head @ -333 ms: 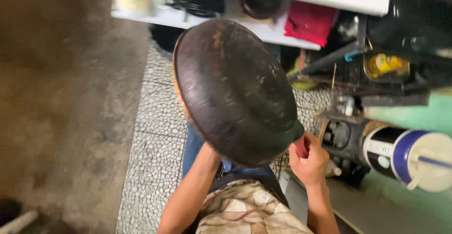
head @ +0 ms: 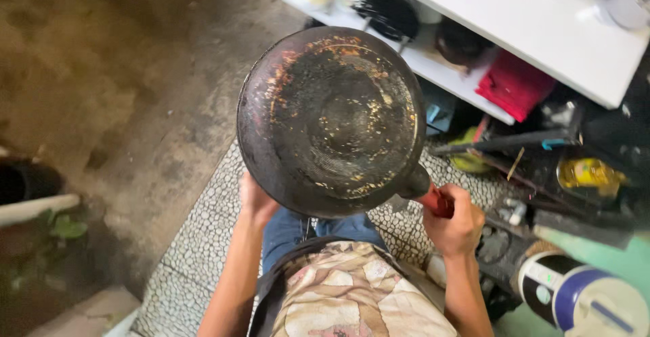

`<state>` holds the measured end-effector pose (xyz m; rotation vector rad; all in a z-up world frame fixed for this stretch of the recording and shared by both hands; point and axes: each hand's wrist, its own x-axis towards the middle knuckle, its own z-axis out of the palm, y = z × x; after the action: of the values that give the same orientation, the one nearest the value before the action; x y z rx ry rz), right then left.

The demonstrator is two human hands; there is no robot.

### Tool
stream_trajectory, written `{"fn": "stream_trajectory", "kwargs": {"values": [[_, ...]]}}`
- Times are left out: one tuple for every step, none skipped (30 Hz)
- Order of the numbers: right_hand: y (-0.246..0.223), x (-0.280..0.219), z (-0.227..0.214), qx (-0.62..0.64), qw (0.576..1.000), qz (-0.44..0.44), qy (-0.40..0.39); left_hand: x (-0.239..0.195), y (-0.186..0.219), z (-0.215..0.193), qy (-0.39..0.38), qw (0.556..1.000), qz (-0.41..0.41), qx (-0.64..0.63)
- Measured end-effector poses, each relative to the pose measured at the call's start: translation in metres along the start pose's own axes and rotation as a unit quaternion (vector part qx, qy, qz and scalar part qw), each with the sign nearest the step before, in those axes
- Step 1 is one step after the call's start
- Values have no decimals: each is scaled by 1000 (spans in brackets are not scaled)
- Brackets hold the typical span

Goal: The person washes a frying pan in a sink, rubbing the interior surface with their hand and a sponge under running water before rinsing it and moving it to a container.

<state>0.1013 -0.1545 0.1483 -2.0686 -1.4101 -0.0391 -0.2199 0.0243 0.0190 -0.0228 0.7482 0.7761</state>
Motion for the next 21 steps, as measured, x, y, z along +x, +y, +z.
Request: {"fn": "stream_trajectory", "kwargs": {"values": [[-8, 11, 10, -7, 1000, -14, -6, -5, 18, -13, -7, 1000, 8, -29], [-16, 22, 21, -14, 999, -29, -12, -11, 34, -26, -5, 999, 21, -37], [-27, 32, 32, -7, 999, -41, -18, -20, 46, -42, 2, 995, 38, -97], [-38, 43, 45, 20, 997, -56, -45, -26, 55, -56, 7, 986, 56, -157], [-53, 52, 59, 46, 994, -69, -74, -30, 66, -69, 10, 984, 68, -164], [-68, 59, 75, 53, 992, -79, -80, -34, 77, -81, 23, 978, 88, -187], [-86, 67, 94, 73, 988, -90, -98, -38, 90, -92, 35, 971, 109, -211], [-104, 71, 112, 92, 984, -101, -117, -49, 102, -103, 37, 968, 122, -217], [-123, 77, 134, 100, 981, -118, -116, -54, 116, -111, 44, 964, 130, -226], [-144, 78, 155, 180, 966, -48, -181, -56, 131, -119, 51, 961, 138, -235], [-162, 80, 175, 253, 935, 26, -247, -56, 150, -126, 46, 958, 150, -241], [-178, 91, 199, 256, 934, 12, -250, -57, 172, -134, 37, 956, 168, -237], [-195, 93, 215, 370, 853, 120, -348, -74, 183, -144, 45, 953, 182, -237], [-211, 94, 228, 464, 738, 228, -433, -87, 197, -152, 57, 949, 192, -245], [-226, 99, 238, 463, 731, 218, -450, -92, 217, -159, 62, 946, 222, -228], [-241, 104, 244, 537, 624, 282, -493, -100, 236, -166, 68, 942, 250, -211], [-258, 114, 252, 598, 507, 336, -522, -106, 257, -170, 66, 936, 267, -217], [-275, 125, 262, 595, 504, 324, -536, -115, 277, -175, 75, 928, 297, -210], [-287, 130, 265, 623, 447, 323, -554, -127, 284, -177, 93, 919, 320, -209], [-297, 137, 269, 648, 388, 323, -570, -132, 296, -180, 101, 912, 330, -219], [-306, 145, 275, 638, 383, 322, -586, -136, 311, -183, 116, 903, 352, -217]]}}
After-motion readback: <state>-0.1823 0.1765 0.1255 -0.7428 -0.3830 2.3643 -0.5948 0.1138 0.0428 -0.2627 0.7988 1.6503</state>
